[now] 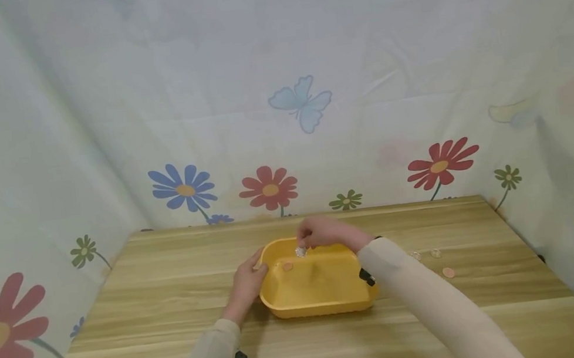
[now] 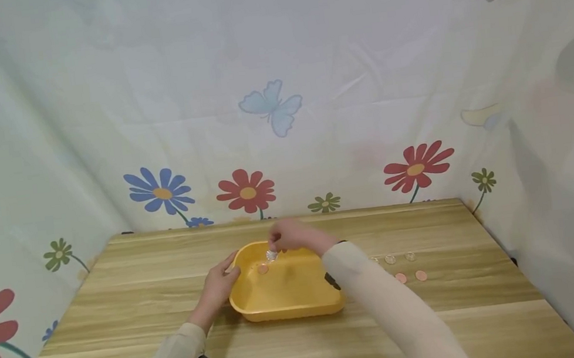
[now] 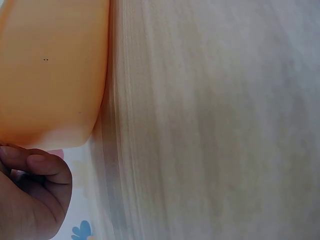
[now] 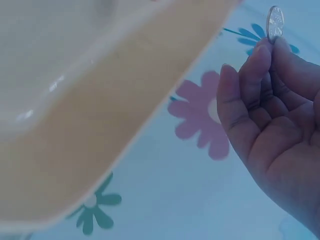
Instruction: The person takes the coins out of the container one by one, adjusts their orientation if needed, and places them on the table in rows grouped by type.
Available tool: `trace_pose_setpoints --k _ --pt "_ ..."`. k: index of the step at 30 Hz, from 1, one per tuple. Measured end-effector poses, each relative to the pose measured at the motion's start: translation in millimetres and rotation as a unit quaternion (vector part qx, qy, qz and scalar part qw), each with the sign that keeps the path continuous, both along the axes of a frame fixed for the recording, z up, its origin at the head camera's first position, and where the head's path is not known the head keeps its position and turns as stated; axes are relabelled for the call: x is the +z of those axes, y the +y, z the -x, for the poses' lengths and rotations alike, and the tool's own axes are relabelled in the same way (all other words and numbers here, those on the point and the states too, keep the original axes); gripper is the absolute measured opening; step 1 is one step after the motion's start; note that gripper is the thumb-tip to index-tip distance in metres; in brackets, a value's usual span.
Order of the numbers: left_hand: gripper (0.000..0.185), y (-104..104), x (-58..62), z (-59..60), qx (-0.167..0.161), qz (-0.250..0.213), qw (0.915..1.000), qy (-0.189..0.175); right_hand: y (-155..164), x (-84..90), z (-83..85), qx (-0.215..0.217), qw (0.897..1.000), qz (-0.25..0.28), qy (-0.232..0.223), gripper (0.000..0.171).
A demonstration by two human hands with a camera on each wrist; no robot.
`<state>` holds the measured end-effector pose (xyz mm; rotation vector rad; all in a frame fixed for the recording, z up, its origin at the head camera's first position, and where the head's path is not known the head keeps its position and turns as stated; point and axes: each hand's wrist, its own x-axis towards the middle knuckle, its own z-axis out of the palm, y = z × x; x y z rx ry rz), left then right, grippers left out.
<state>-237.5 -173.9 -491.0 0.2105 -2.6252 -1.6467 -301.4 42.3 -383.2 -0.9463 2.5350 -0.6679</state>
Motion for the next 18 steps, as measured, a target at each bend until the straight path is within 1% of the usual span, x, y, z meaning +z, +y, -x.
trace_pose_setpoints --k 4,8,12,18 --pt "0.052 -0.1 0.8 -2.8 0.003 -0.001 1.0000 -0.008 14.5 7.9 -5.3 -0.012 1.000 0.014 0.007 0.018" --pt "0.053 0.0 2.0 -3.4 0.003 0.002 0.9999 -0.014 33.8 11.7 -10.6 -0.026 0.999 0.026 0.016 0.017" --pt "0.053 0.6 4.0 -3.4 0.002 0.008 0.9999 -0.011 56.6 10.1 -14.8 -0.043 0.998 0.040 0.015 0.016" --pt "0.053 1.3 4.7 -3.5 0.002 0.016 0.9998 -0.015 93.6 3.3 -16.2 -0.049 0.996 0.074 0.006 0.015"
